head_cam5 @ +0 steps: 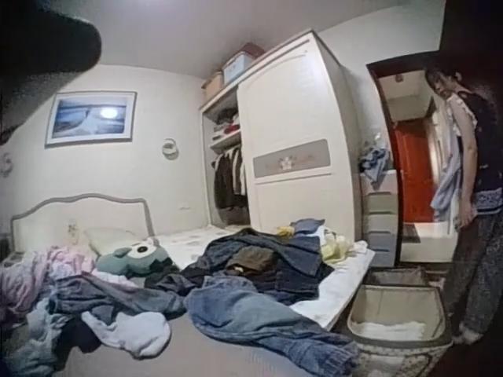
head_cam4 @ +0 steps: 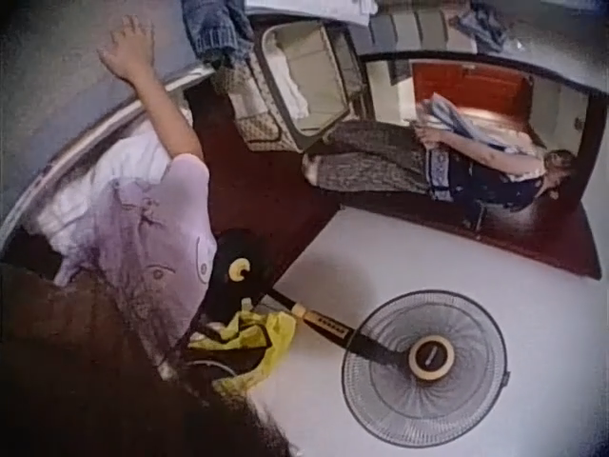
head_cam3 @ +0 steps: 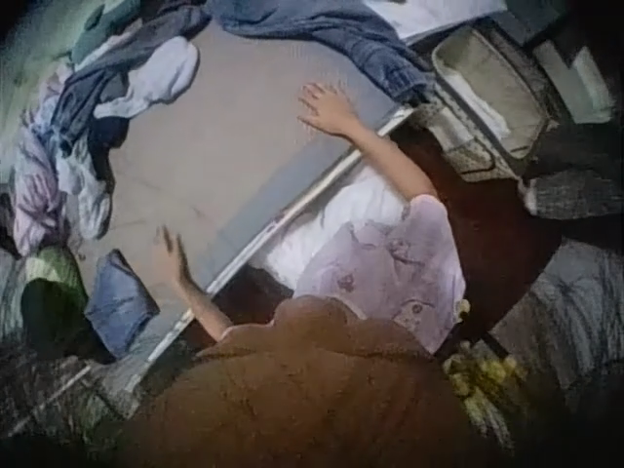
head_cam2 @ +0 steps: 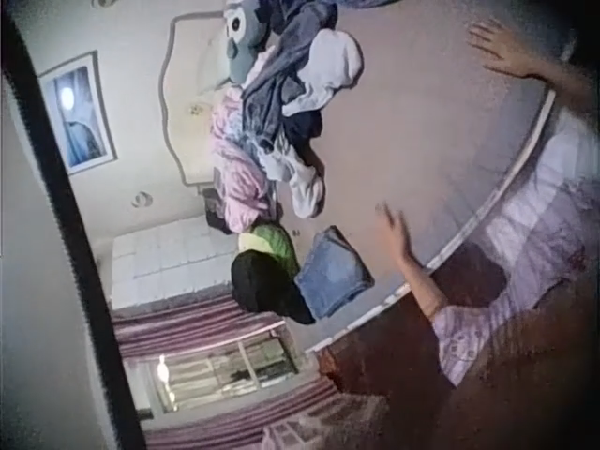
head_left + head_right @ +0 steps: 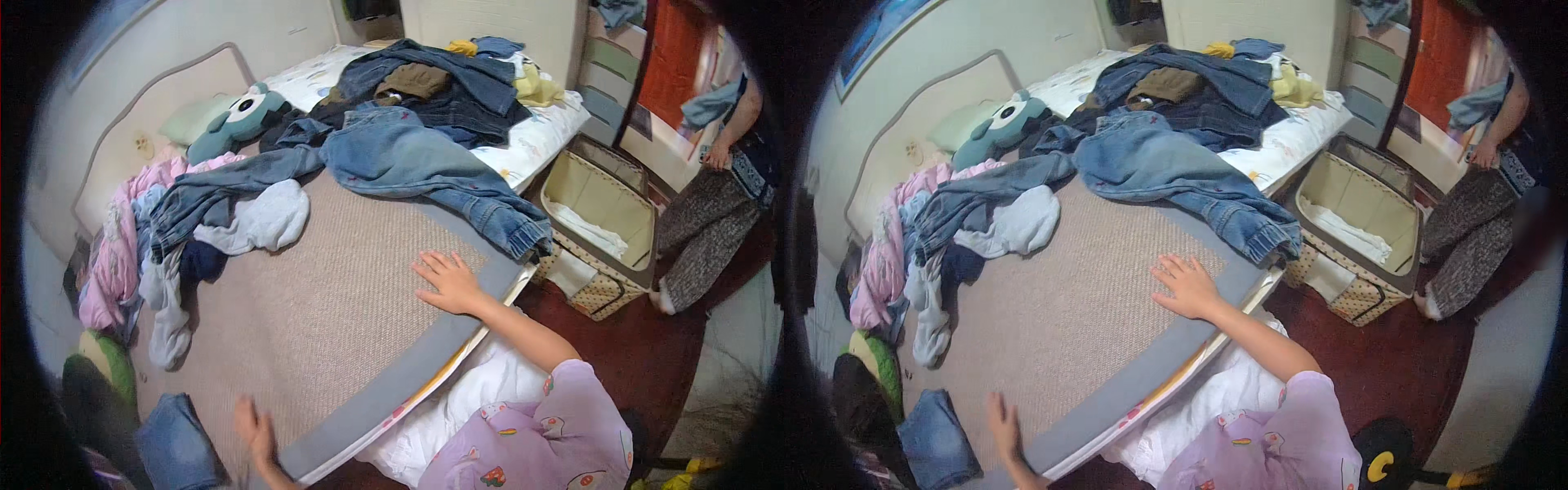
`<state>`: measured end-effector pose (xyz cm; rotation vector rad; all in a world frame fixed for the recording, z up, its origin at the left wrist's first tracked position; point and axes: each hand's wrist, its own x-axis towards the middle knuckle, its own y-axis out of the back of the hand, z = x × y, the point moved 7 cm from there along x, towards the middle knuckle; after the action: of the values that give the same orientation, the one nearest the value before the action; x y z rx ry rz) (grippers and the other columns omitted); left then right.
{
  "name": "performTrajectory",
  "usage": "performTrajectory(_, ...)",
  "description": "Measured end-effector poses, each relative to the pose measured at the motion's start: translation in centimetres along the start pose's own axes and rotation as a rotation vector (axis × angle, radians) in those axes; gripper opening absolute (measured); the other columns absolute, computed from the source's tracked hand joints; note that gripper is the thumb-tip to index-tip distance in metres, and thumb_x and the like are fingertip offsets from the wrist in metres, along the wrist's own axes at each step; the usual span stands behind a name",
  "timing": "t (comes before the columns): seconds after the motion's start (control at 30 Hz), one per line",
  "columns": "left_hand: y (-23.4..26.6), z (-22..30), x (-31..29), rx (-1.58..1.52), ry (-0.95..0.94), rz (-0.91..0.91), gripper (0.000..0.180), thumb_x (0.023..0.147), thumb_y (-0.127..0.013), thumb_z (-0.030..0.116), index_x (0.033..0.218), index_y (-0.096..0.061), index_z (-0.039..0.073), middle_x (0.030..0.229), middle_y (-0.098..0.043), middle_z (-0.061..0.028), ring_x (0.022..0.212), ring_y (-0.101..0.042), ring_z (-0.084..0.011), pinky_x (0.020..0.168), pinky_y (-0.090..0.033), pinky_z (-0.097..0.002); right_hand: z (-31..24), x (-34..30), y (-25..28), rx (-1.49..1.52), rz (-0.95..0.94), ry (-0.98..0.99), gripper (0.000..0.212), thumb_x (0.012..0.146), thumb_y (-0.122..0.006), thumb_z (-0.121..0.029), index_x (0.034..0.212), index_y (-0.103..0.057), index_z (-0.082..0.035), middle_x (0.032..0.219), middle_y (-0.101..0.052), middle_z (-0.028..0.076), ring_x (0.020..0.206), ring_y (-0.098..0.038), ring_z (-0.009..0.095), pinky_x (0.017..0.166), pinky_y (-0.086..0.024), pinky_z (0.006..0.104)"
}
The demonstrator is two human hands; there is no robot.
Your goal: Fold several pairs of jeans on a bed.
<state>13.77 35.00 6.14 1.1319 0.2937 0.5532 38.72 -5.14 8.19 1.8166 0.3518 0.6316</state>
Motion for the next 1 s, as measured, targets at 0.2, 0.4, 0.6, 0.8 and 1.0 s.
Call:
performTrajectory(0.2, 0.2, 2.0, -1.4, -0.088, -0.025, 0.176, 0.039, 0.076, -0.047, 0.015, 0.112, -0.043, 0.003, 0.122, -0.036, -0.0151, 0.114, -0.031, -0.0267, 0.094, -0.021, -0.0360, -1.3, 0.5, 0.0, 0.072, 0.000, -0.011, 0.052, 0.075, -0.042, -0.045, 0.117, -0.040, -0.014, 0.125, -0.032, 0.011, 0.118, -0.025, 0.025, 0.095, -0.017, 0.0452)
performTrajectory(0.4, 0.7, 1.4, -1.2, -0.254, -0.010, 0.251, 0.032, 0.073, -0.050, 0.011, 0.104, -0.049, 0.001, 0.115, -0.044, -0.0148, 0.109, -0.039, -0.0275, 0.092, -0.027, -0.0349, -0.9, 0.7, 0.2, 0.070, -0.017, -0.017, 0.053, 0.074, -0.045, -0.044, 0.117, -0.040, -0.013, 0.126, -0.031, 0.010, 0.117, -0.026, 0.025, 0.095, -0.016, 0.0443)
performTrajectory(0.6, 0.9, 2.1, -1.1, -0.336, -0.043, 0.246, 0.030, 0.072, -0.051, 0.005, 0.101, -0.049, -0.002, 0.115, -0.044, -0.0148, 0.108, -0.041, -0.0252, 0.090, -0.031, -0.0332, -1.0, 0.5, 0.9, 0.085, 0.021, 0.013, 0.050, 0.074, -0.048, -0.038, 0.114, -0.042, -0.009, 0.124, -0.033, 0.012, 0.116, -0.028, 0.026, 0.094, -0.017, 0.0464)
performTrajectory(0.8, 0.6, 1.3, -1.4, -0.251, -0.022, 0.283, 0.028, 0.071, -0.052, 0.010, 0.098, -0.052, 0.002, 0.111, -0.047, -0.0126, 0.104, -0.043, -0.0269, 0.089, -0.031, -0.0347, 6.0, 3.0, 14.7, 0.121, 0.540, -0.187, 0.048, 0.074, -0.050, -0.020, 0.118, -0.037, -0.003, 0.124, -0.031, 0.018, 0.116, -0.028, 0.029, 0.095, -0.020, 0.0356)
performTrajectory(1.0, 0.7, 1.8, -1.0, -0.389, -0.015, 0.282, 0.026, 0.071, -0.052, 0.009, 0.096, -0.052, 0.001, 0.111, -0.048, -0.0126, 0.104, -0.043, -0.0265, 0.089, -0.031, -0.0345, 18.0, 4.6, 3.0, -0.016, -0.083, -0.538, 0.057, 0.079, -0.036, -0.040, 0.123, -0.028, -0.005, 0.128, -0.026, 0.015, 0.117, -0.025, 0.029, 0.094, -0.016, 0.0475)
